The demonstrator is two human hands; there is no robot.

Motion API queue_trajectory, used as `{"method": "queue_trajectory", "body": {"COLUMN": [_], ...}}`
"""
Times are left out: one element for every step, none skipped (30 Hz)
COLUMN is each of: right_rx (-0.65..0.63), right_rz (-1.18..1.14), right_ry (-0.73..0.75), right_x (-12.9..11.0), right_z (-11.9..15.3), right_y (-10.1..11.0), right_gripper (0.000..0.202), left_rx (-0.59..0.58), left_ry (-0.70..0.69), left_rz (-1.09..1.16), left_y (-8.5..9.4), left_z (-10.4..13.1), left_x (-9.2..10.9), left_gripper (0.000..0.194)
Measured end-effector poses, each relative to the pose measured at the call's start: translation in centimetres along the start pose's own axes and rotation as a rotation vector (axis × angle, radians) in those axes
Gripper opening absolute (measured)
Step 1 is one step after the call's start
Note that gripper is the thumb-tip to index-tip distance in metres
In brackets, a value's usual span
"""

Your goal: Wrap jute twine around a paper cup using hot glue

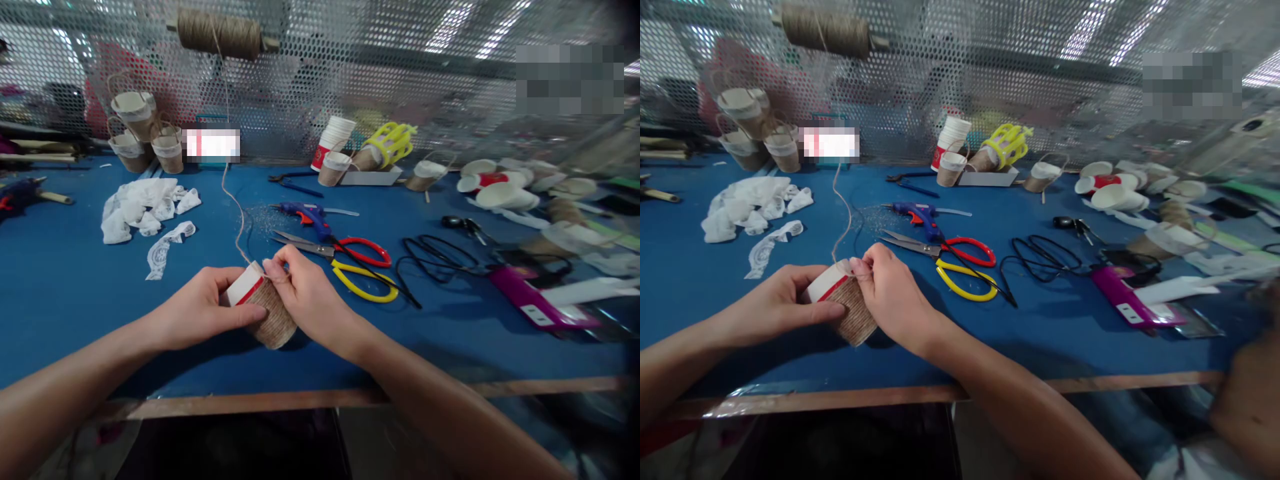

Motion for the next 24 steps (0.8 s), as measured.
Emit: {"method": "queue_trajectory", "body": {"right_rx": [0.004,0.009,0.012,0.018,0.020,0.022,0.018,0.011,0.007,0.005,0.005,0.005,0.003,-0.002,-0.009,-0.016,-0.021,-0.025,-0.029,-0.033,-0.037,-0.042,-0.044,-0.046], "right_rz": [0.005,0.003,-0.007,-0.025,-0.047,-0.072,-0.098,-0.124,-0.146,-0.161,-0.171,-0.179,-0.183,-0.186,-0.189,-0.192,-0.193,-0.194,-0.196,-0.198,-0.200,-0.202,-0.204,-0.205], "right_ry": [0.002,0.006,0.012,0.019,0.026,0.031,0.034,0.034,0.032,0.031,0.032,0.033,0.032,0.030,0.026,0.022,0.017,0.013,0.008,0.003,-0.004,-0.011,-0.017,-0.021], "right_x": [0.0,0.0,0.0,0.0,0.0,0.0,0.0,0.0,0.1,0.1,0.1,0.1,0.1,0.2,0.2,0.2,0.2,0.2,0.2,0.2,0.2,0.2,0.2,0.3], "right_z": [0.0,0.0,-0.1,-0.1,-0.1,0.0,0.0,0.0,0.0,0.1,0.1,0.1,0.1,0.1,0.1,0.1,0.1,0.1,0.0,0.0,0.0,0.0,0.0,0.0], "right_y": [0.1,0.2,0.3,0.5,0.7,0.8,1.0,1.1,1.2,1.2,1.3,1.3,1.3,1.2,1.2,1.1,1.1,1.0,1.0,1.0,1.0,1.0,1.0,1.0], "right_gripper": [0.021,0.020,0.020,0.020,0.019,0.019,0.019,0.019,0.019,0.019,0.019,0.018,0.018,0.019,0.019,0.019,0.019,0.019,0.019,0.019,0.019,0.020,0.020,0.021], "left_rx": [-0.007,-0.012,-0.014,-0.015,-0.016,-0.021,-0.028,-0.034,-0.039,-0.043,-0.046,-0.050,-0.054,-0.058,-0.063,-0.067,-0.071,-0.073,-0.075,-0.075,-0.075,-0.073,-0.071,-0.069], "left_ry": [-0.008,-0.021,-0.034,-0.045,-0.052,-0.056,-0.058,-0.060,-0.065,-0.071,-0.077,-0.082,-0.085,-0.089,-0.093,-0.099,-0.106,-0.115,-0.122,-0.126,-0.131,-0.135,-0.140,-0.145], "left_rz": [-0.008,-0.025,-0.048,-0.069,-0.085,-0.095,-0.099,-0.100,-0.101,-0.101,-0.102,-0.104,-0.106,-0.109,-0.110,-0.112,-0.114,-0.115,-0.116,-0.115,-0.113,-0.111,-0.108,-0.105], "left_y": [0.0,0.1,0.2,0.3,0.4,0.5,0.6,0.7,0.7,0.7,0.8,0.8,0.8,0.7,0.7,0.7,0.7,0.6,0.6,0.6,0.6,0.6,0.6,0.6], "left_z": [0.0,0.0,-0.1,-0.1,-0.1,-0.2,-0.2,-0.2,-0.3,-0.3,-0.3,-0.3,-0.3,-0.3,-0.3,-0.2,-0.2,-0.2,-0.2,-0.2,-0.2,-0.2,-0.1,-0.1], "left_x": [-0.1,-0.1,-0.1,-0.2,-0.2,-0.3,-0.3,-0.4,-0.4,-0.4,-0.4,-0.4,-0.4,-0.4,-0.4,-0.4,-0.3,-0.3,-0.2,-0.2,-0.2,-0.2,-0.1,-0.1], "left_gripper": [0.024,0.023,0.022,0.022,0.022,0.022,0.022,0.022,0.022,0.022,0.022,0.022,0.022,0.023,0.023,0.023,0.023,0.022,0.022,0.022,0.022,0.022,0.022,0.021]}}
Point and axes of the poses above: each hand's wrist, its own z-axis away from the middle knuckle, its own y-axis out of the back of the hand, x = y × z, the point moved 4 cm from there along -z, towards the middle knuckle, and after that the axes turned 9 degrees about -x, right-handed, at the moved point
